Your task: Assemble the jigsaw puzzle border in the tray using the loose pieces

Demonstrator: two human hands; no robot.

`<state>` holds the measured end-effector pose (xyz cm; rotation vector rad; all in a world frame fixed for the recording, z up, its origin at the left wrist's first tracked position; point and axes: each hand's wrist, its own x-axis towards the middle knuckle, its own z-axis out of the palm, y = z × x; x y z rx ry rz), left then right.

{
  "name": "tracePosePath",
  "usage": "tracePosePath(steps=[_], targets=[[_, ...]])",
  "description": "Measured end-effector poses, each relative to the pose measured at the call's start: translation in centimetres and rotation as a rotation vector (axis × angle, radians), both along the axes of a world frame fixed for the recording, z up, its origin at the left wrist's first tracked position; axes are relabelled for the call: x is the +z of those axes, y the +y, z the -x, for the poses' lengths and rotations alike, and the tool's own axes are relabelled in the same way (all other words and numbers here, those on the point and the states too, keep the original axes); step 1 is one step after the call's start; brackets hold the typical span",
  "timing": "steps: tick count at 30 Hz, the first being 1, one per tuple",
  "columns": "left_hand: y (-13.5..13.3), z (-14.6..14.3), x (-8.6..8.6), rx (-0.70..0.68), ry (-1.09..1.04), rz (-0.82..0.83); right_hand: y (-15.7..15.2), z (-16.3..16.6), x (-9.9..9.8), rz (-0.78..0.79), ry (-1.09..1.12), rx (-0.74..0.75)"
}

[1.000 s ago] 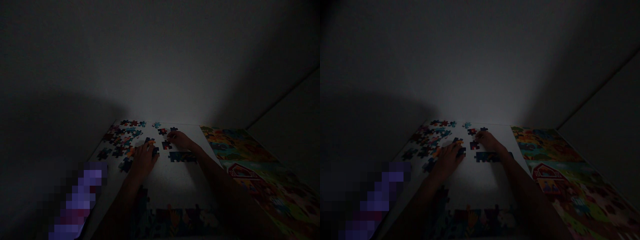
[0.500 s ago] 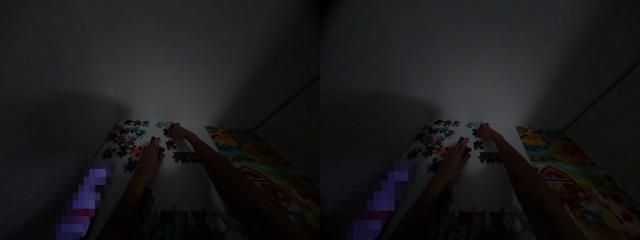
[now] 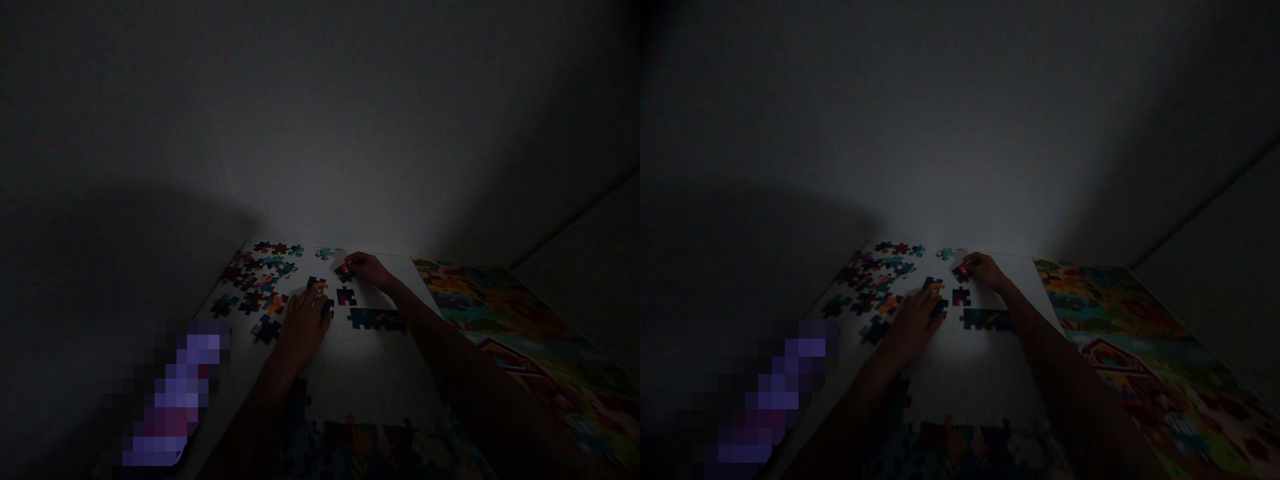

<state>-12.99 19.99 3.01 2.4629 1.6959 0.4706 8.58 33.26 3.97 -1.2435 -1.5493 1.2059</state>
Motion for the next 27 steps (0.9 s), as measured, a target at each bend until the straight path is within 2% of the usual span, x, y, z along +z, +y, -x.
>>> tracePosePath(steps=[5, 10, 16, 20, 23, 27], targets=[[-0.2, -0.3, -0.2, -0.039, -0.008, 0.026, 1.2, 1.3, -0.3, -0.029, -0.109, -0.015], [-0.4, -0.4, 0.1, -0.014, 0.015, 0.007, 1.7, 2.2, -0.4, -0.009, -0.246, -0.044], [-0.6, -0.5, -0.2, 0.025, 0.020, -0.059, 0.4, 1.7, 0.6, 0.080, -0.139, 0.021], [-0.7, -0.5, -0.3, 0.034, 0.013, -0.068, 0.0, 1.4, 0.7, 0.086, -0.096, 0.071], [-0.7, -0.5, -0.2, 0.015, -0.007, -0.036, 0.1, 1.3, 0.6, 0.020, -0.206, 0.046], [-0.9, -0.9, 0.3, -0.020, 0.001, -0.003, -0.2, 1.8, 1.0, -0.198, -0.560, -0.121]])
